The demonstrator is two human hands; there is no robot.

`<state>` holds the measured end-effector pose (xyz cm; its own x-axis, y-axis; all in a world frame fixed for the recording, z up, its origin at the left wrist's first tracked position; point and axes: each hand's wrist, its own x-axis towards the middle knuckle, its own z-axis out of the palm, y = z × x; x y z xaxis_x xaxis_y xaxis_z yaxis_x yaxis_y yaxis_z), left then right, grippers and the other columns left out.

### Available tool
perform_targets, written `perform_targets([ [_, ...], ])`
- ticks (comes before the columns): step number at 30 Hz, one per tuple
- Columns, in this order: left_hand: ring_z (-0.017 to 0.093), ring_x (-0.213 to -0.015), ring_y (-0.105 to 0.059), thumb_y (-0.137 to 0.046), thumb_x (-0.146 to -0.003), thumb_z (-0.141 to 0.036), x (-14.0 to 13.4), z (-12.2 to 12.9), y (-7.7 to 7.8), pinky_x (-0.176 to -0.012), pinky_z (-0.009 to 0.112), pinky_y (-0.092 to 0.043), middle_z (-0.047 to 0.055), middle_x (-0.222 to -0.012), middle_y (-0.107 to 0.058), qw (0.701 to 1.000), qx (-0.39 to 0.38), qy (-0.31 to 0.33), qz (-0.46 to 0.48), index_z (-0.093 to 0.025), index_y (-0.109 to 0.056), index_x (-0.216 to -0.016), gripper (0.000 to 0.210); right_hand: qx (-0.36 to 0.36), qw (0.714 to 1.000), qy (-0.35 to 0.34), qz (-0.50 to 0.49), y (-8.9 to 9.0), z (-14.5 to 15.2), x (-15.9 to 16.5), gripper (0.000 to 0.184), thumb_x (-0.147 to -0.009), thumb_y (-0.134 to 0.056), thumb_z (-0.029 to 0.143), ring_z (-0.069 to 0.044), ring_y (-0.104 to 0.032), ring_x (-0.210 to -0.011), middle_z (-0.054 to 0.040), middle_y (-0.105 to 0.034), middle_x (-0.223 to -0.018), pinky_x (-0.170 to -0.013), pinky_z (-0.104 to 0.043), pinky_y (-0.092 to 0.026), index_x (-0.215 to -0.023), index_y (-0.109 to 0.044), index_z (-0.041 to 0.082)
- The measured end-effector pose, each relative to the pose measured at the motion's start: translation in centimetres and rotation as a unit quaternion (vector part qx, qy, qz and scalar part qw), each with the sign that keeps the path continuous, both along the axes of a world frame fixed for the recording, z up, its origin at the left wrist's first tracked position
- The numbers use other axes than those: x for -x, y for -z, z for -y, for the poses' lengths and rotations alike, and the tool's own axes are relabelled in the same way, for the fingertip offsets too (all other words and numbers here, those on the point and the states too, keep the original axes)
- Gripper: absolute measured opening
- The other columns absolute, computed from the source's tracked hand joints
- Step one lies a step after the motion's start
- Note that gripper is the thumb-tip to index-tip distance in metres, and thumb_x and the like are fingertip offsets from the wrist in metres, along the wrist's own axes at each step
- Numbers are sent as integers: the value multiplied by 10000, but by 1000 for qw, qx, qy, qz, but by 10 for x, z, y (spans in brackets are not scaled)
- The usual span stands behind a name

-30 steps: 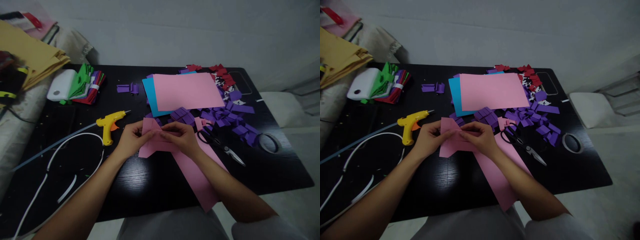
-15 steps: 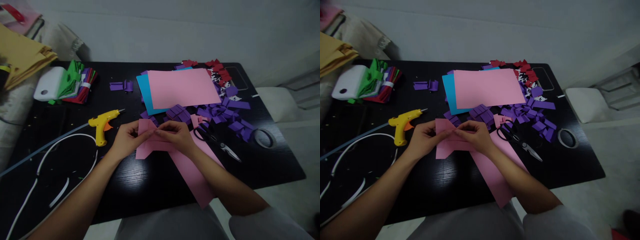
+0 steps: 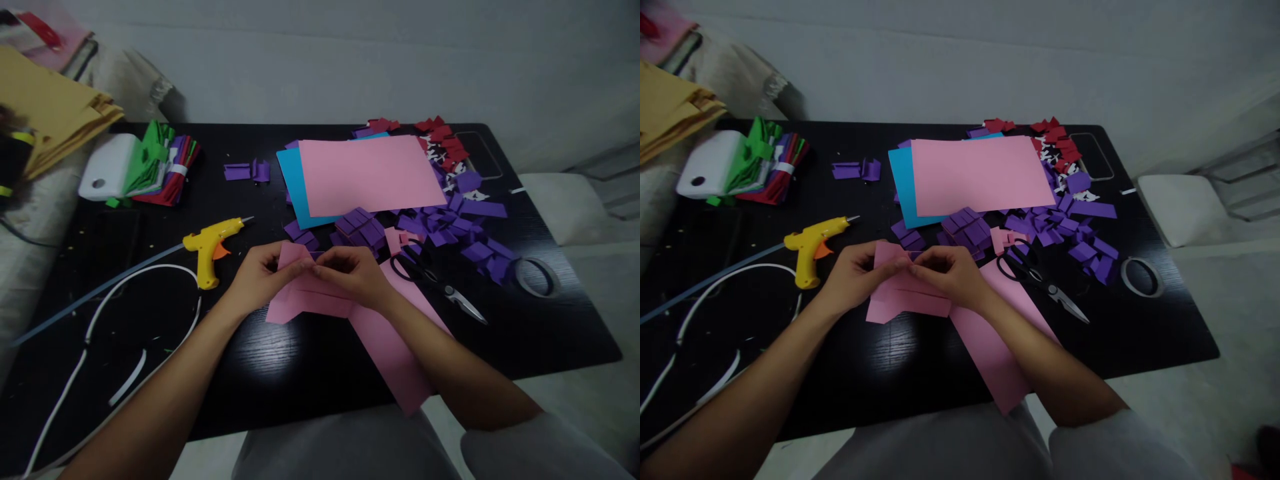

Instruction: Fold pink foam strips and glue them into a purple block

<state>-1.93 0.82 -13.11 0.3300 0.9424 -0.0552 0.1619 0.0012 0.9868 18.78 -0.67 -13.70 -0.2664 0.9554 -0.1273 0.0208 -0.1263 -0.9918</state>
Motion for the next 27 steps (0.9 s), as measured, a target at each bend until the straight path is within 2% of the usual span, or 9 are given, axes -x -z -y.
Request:
perform_targets([
  [9,162,-697,-640,-836,-824,-498,-1,-1,2,-619,242,-492,51,-802,-760,999,31,-9,10,-144,-797,-855,357,-15,1000,14,24,3,0,0,228,-804,-836,402,-126,-625,-639,-7,-739,-722,-613,-258,-493,-788,-772,184],
  [11,144,-652,-596,-796,-854,-521,1,-2,0,-584,232,-451,33,-750,-723,1000,21,-13,8,-145,-787,-845,376,-7,1000,19,14,3,0,0,229,-800,-844,405,-123,-620,-634,-4,-735,-719,-610,-257,-491,-786,-773,188],
  [15,110,-548,-475,-696,-923,-511,5,-5,0,-512,225,-342,-8,-611,-585,999,26,-25,25,-152,-697,-695,426,3,999,46,-11,4,-1,0,245,-776,-880,428,-132,-647,-669,-4,-751,-749,-640,-264,-516,-803,-784,204],
  [18,126,-582,-544,-745,-880,-461,6,-6,2,-553,233,-411,2,-659,-636,995,58,-21,81,-155,-692,-691,363,5,998,58,-20,3,-2,-1,257,-762,-901,439,-148,-682,-726,-11,-775,-798,-694,-281,-550,-836,-797,216],
  [21,152,-638,-634,-819,-818,-411,5,-6,2,-611,242,-489,16,-728,-711,986,82,-5,142,-160,-768,-812,256,24,997,60,-36,4,-3,-1,284,-738,-922,457,-161,-713,-772,-11,-787,-826,-758,-303,-581,-850,-803,225],
  [27,163,-681,-693,-899,-751,-321,2,-3,-1,-641,235,-537,30,-779,-767,978,102,26,181,-169,-815,-928,248,111,986,49,-117,6,-3,-1,307,-690,-966,437,-128,-717,-746,12,-793,-826,-749,-265,-577,-850,-801,234],
])
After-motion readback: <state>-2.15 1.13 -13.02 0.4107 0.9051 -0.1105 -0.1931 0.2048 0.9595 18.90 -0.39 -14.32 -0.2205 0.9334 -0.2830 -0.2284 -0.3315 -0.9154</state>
